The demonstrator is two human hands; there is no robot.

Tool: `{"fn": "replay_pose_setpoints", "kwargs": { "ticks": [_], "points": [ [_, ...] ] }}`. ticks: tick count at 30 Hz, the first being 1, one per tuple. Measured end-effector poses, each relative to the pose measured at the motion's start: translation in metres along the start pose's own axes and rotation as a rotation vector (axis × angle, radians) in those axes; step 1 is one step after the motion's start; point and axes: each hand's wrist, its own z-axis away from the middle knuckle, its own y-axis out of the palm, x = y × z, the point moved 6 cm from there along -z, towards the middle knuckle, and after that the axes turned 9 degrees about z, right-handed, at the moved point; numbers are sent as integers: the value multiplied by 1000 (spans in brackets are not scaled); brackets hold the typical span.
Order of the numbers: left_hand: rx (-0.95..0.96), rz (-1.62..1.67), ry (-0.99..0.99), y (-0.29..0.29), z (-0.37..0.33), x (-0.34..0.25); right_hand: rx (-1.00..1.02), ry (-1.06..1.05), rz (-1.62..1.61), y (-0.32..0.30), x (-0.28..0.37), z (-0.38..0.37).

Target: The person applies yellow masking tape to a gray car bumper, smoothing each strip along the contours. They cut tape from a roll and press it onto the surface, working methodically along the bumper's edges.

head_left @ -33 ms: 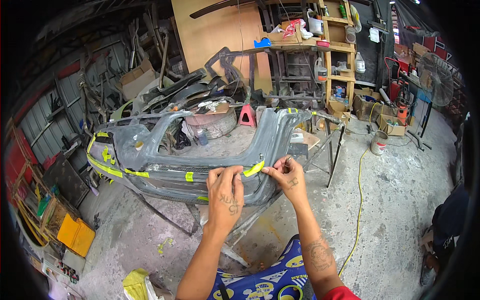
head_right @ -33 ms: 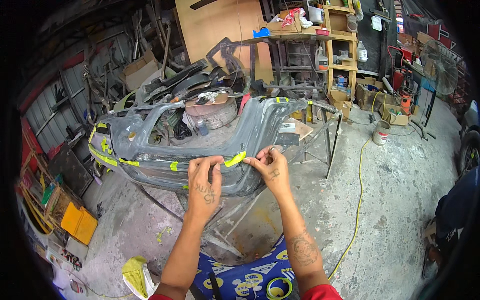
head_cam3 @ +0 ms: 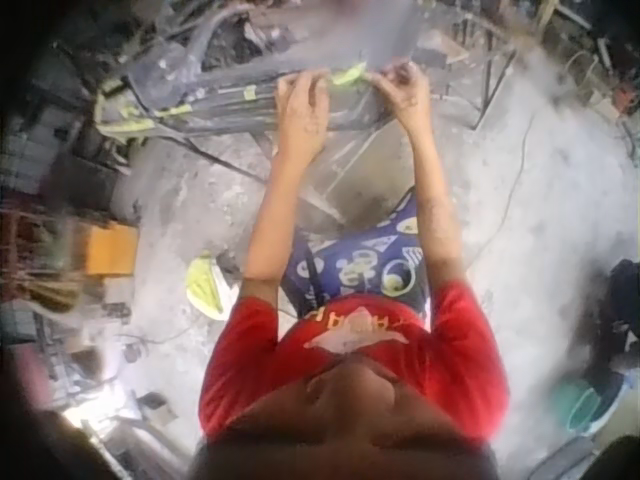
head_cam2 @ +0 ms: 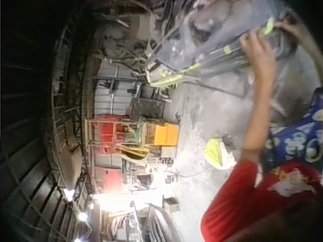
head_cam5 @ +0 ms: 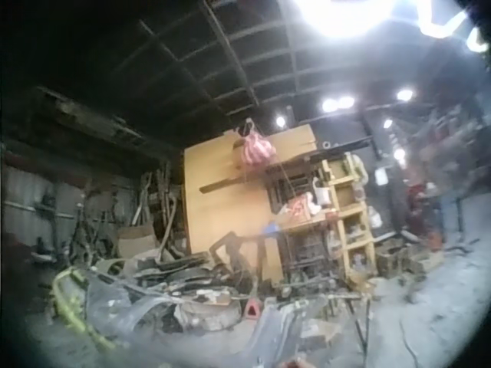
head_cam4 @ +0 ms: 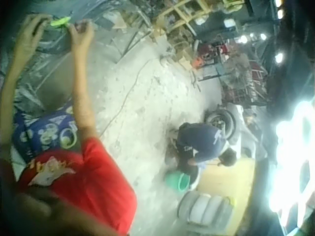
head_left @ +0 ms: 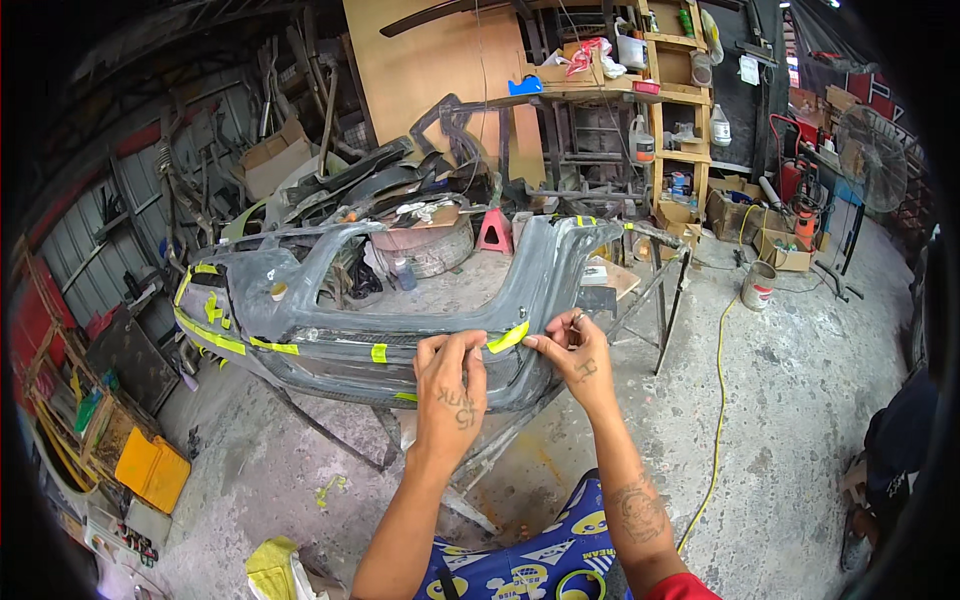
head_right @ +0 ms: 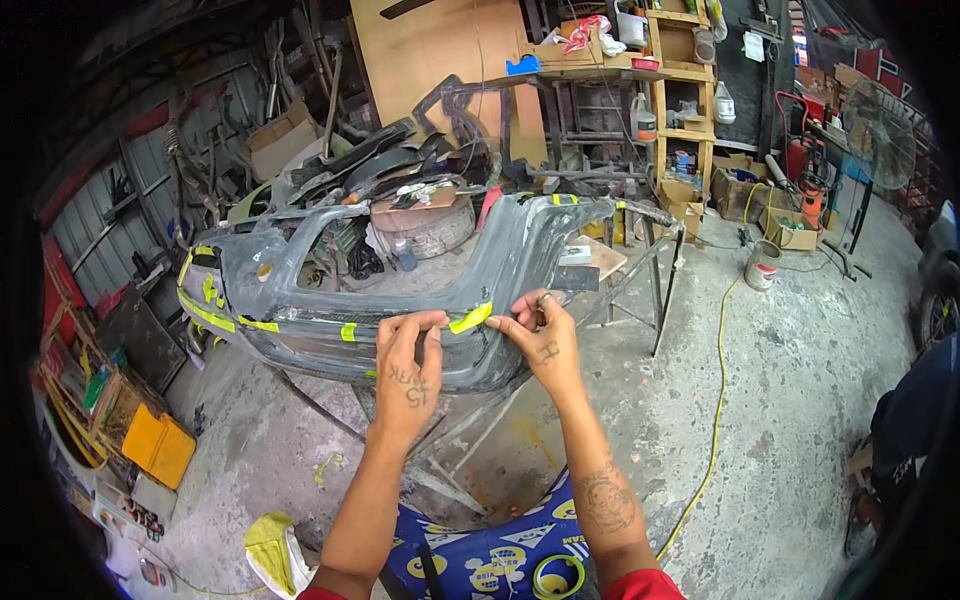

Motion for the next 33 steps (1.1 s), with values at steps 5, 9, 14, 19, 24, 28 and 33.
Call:
{"fn": "replay_pose_setpoints", "kwargs": {
  "ticks": [5, 9, 14, 19, 24, 28, 33],
  "points": [
    [10, 7, -9, -3, -1, 3, -11, -361, 190, -6, 42, 7],
    [22, 69, -44, -2, 1, 7, 58, -530, 359, -8, 53, 6],
    [18, 79, -66, -4, 2, 7, 75, -584, 475, -5, 58, 11],
    [12, 99, -71, -2, 2, 8, -41, -361, 203, -5, 42, 15],
    [7, 99, -70, -1, 2, 9, -125, -148, 20, 8, 39, 32],
    [10, 79, -66, -1, 3, 10, -191, -137, 48, 13, 43, 40],
    [7, 97, -61, -2, 3, 10, -213, -131, -25, 15, 36, 39]
  ]
}}
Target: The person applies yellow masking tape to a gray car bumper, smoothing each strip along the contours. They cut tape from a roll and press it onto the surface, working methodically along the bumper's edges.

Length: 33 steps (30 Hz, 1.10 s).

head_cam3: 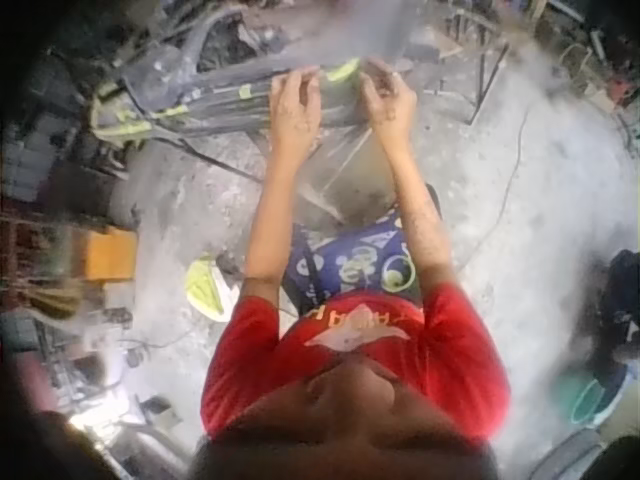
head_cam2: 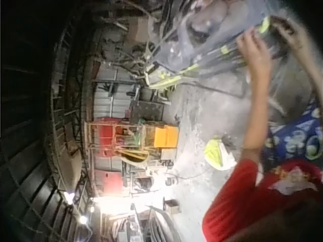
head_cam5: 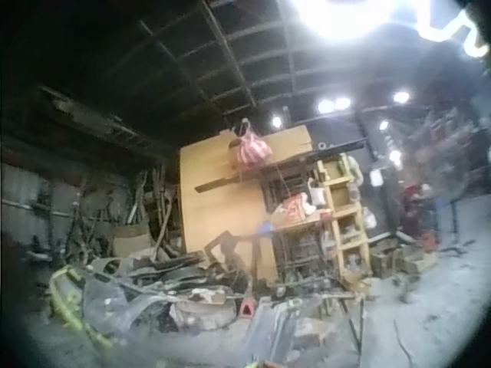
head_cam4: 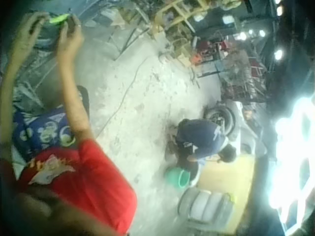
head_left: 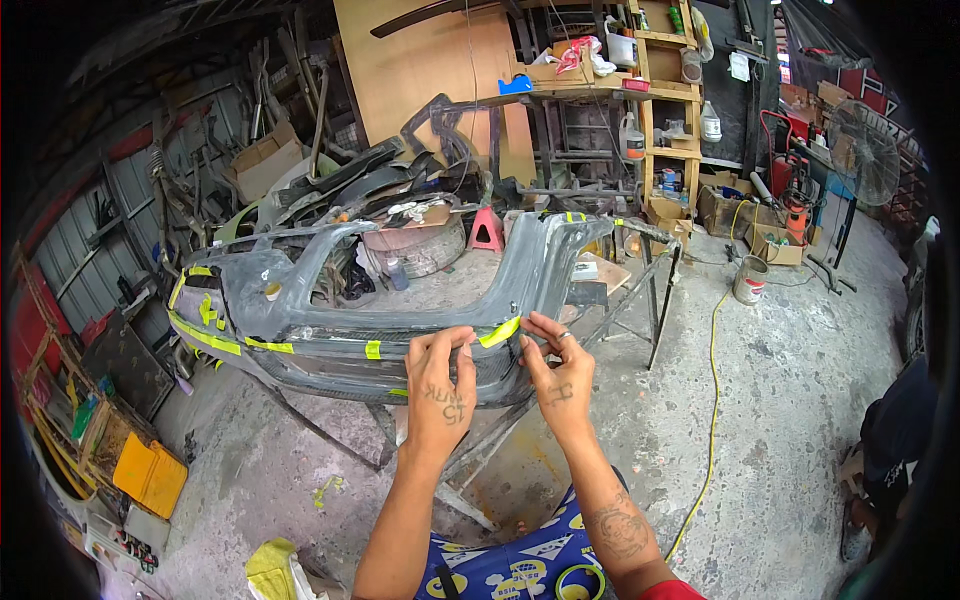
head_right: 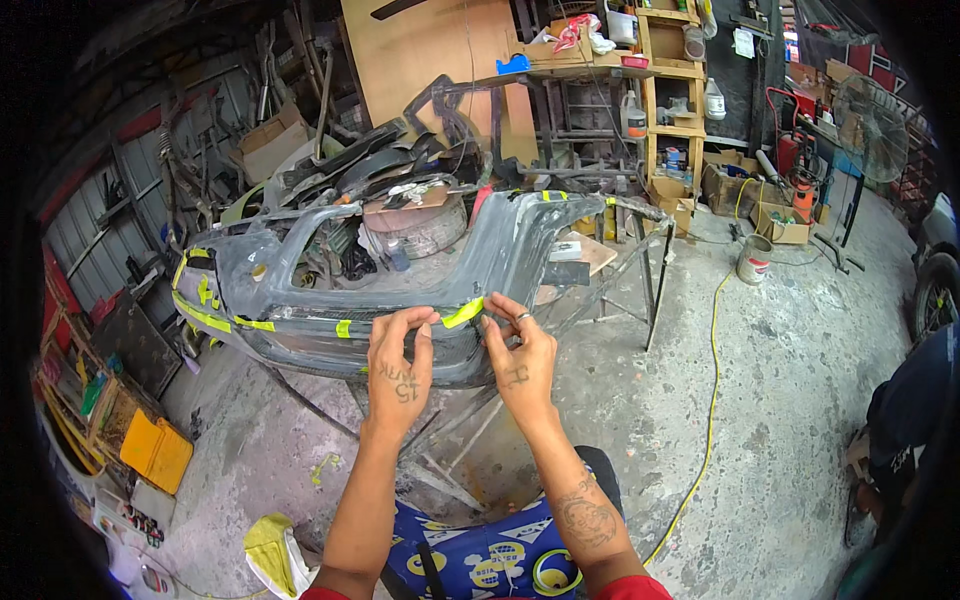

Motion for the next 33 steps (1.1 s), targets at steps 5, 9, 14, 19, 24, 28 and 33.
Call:
{"fn": "replay_pose_setpoints", "kwargs": {
  "ticks": [5, 9, 14, 19, 24, 28, 33],
  "points": [
    [1, 12, 1, -1, 1, -1, 27, 157, -174, -2, -7, -16],
    [5, 39, -26, -2, 1, -1, 111, 286, -235, 2, -12, -26],
    [6, 45, -36, -2, 2, 3, 158, 292, -290, 3, -13, -27],
    [7, 57, -36, -3, 1, 1, 132, 174, -230, 1, -5, -26],
    [12, 56, -49, -4, 1, 4, 76, 28, -198, -3, 11, -17],
    [14, 43, -62, -6, 1, 3, 79, -38, -129, -9, 20, -9],
    [49, -25, 48, -7, -3, -10, 72, -22, -130, -11, 24, 6]
  ]
}}
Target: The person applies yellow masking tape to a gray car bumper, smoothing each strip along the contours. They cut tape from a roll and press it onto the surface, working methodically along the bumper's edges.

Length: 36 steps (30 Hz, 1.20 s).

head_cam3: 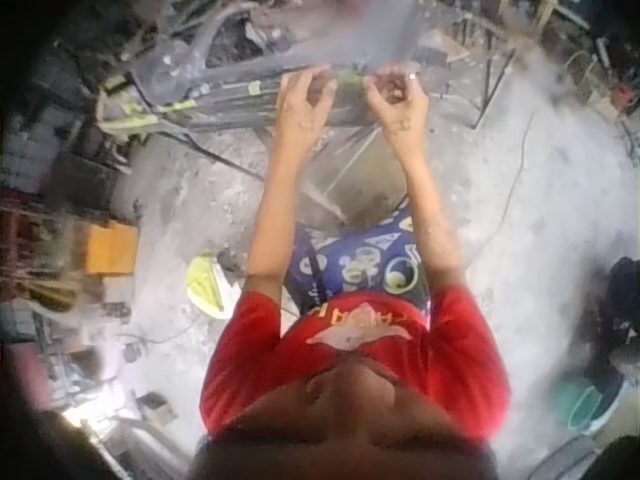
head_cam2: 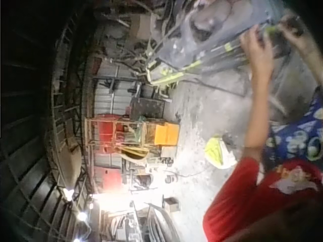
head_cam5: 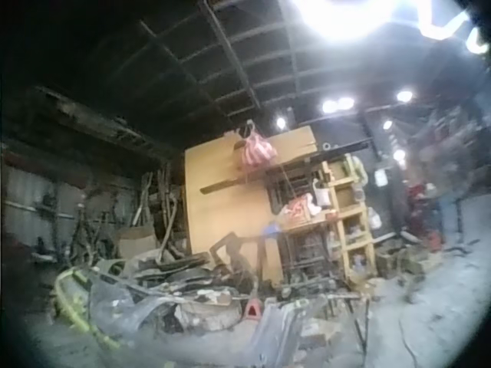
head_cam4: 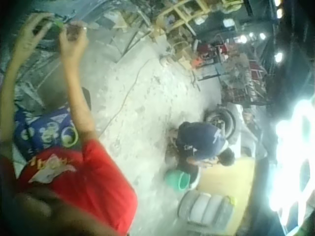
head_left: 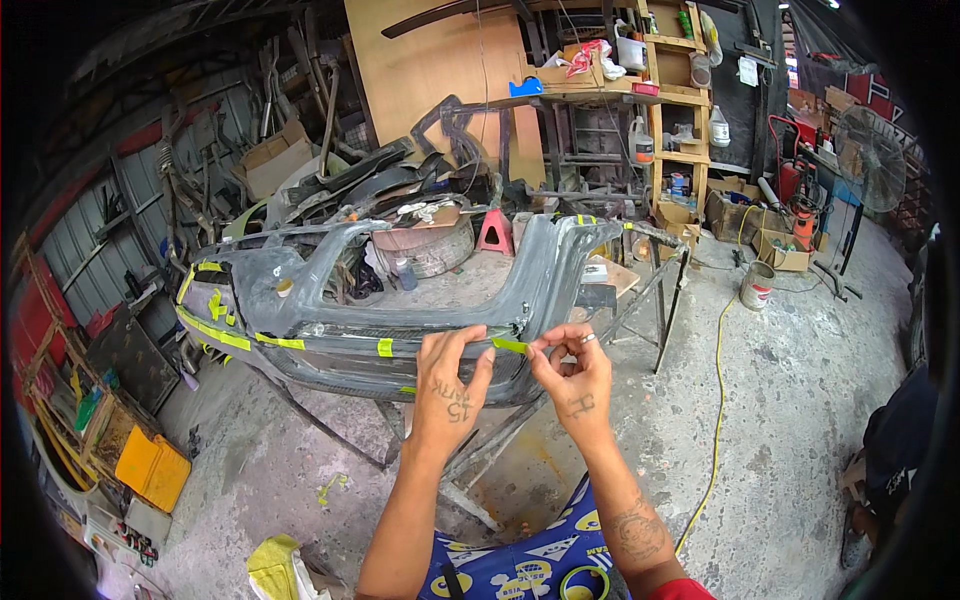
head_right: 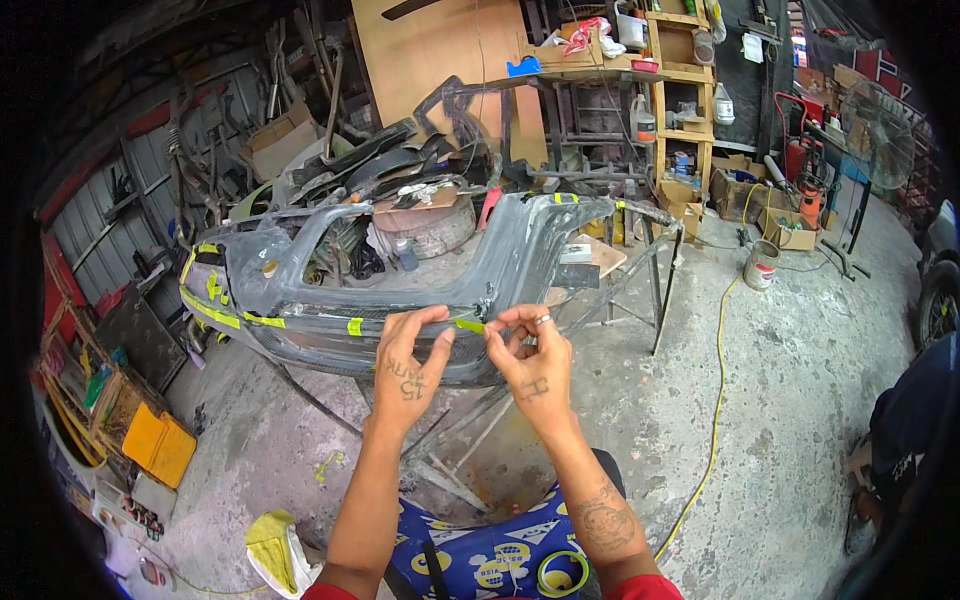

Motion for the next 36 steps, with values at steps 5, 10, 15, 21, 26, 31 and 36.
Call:
{"fn": "replay_pose_setpoints", "kwargs": {
  "ticks": [5, 10, 15, 21, 26, 31, 36],
  "points": [
    [35, -55, 51, 0, -4, -2, -5, 19, -80, -1, -4, 7],
    [81, 4, 39, 0, -8, -4, 34, 136, -250, -2, -12, 9],
    [88, 30, -55, -3, -11, 2, 9, 192, -249, 1, -20, 2],
    [43, -81, -35, 15, -23, 2, -54, 278, -225, 4, -40, -17],
    [45, -133, -19, 20, -28, 7, -57, 342, -200, 8, -50, -18],
    [45, -147, -7, 22, -29, 8, -69, 312, -234, 9, -56, -18],
    [40, -152, 7, 22, -29, 9, -71, 306, -254, 10, -56, -18]
  ]
}}
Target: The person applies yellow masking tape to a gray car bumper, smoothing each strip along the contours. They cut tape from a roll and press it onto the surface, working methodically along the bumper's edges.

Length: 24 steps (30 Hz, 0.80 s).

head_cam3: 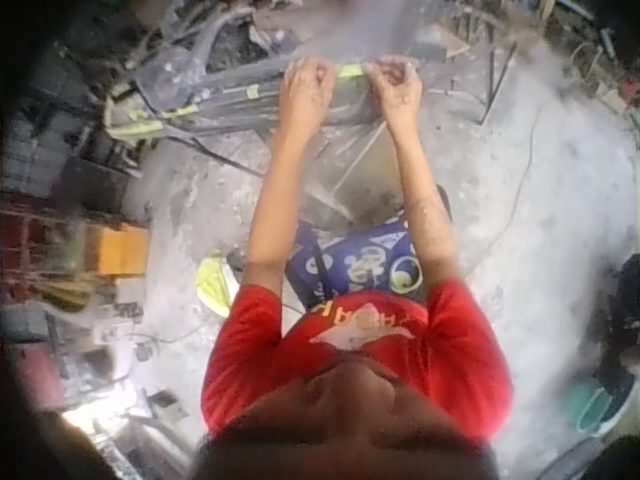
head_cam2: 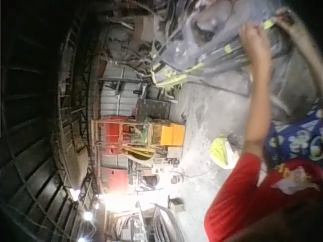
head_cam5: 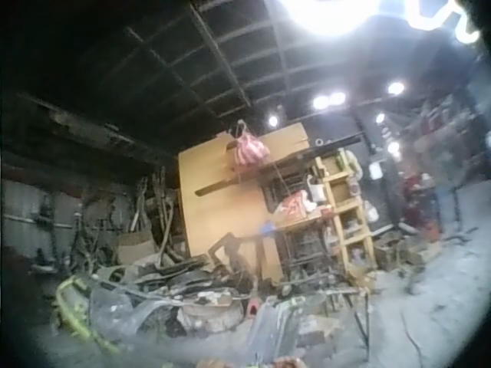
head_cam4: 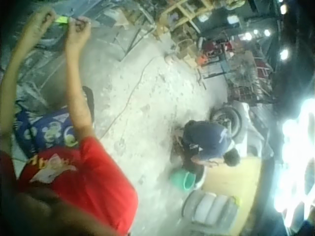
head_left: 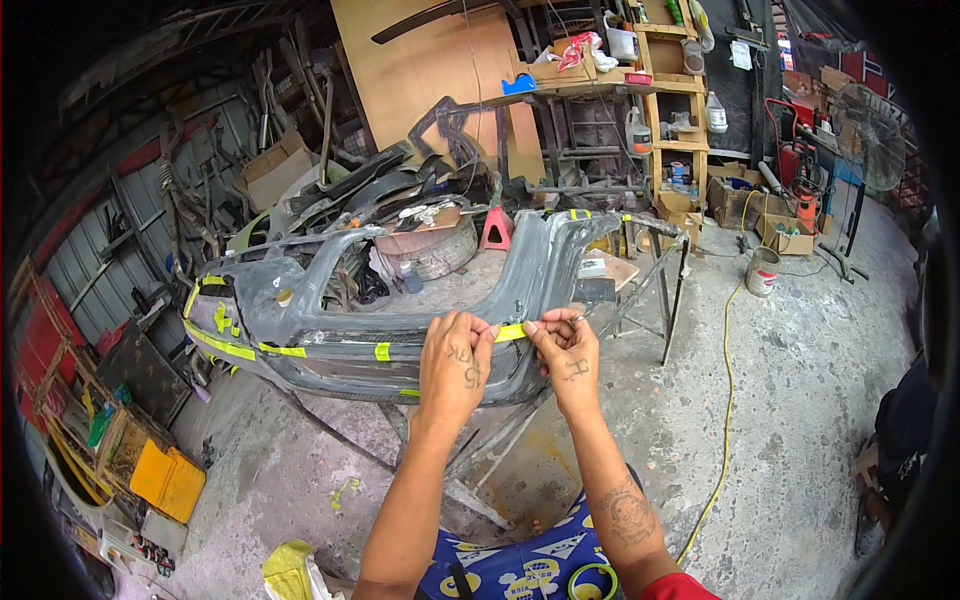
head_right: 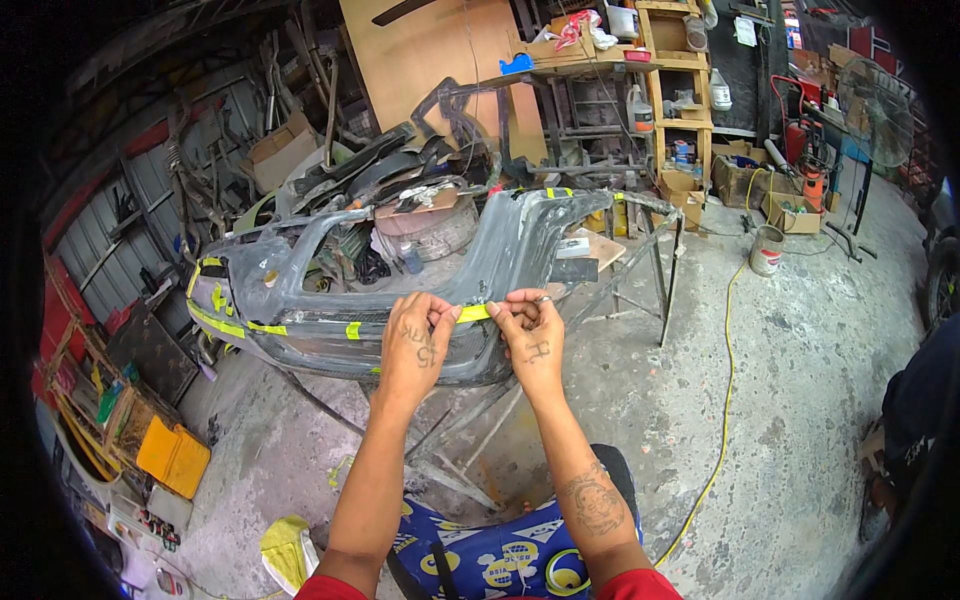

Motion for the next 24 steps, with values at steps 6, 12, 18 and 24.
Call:
{"fn": "replay_pose_setpoints", "kwargs": {
  "ticks": [6, 12, 18, 24],
  "points": [
    [-3, 13, 2, -1, 1, 0, -9, -15, 0, 1, -2, 0],
    [-4, 14, 3, 0, 1, 1, -19, -29, 2, 1, -1, 0],
    [-8, 19, 6, -1, 1, 2, -43, -81, 21, 3, -5, 0],
    [-6, 19, 8, -1, 1, 0, -86, -168, 90, 4, -4, 1]
  ]
}}
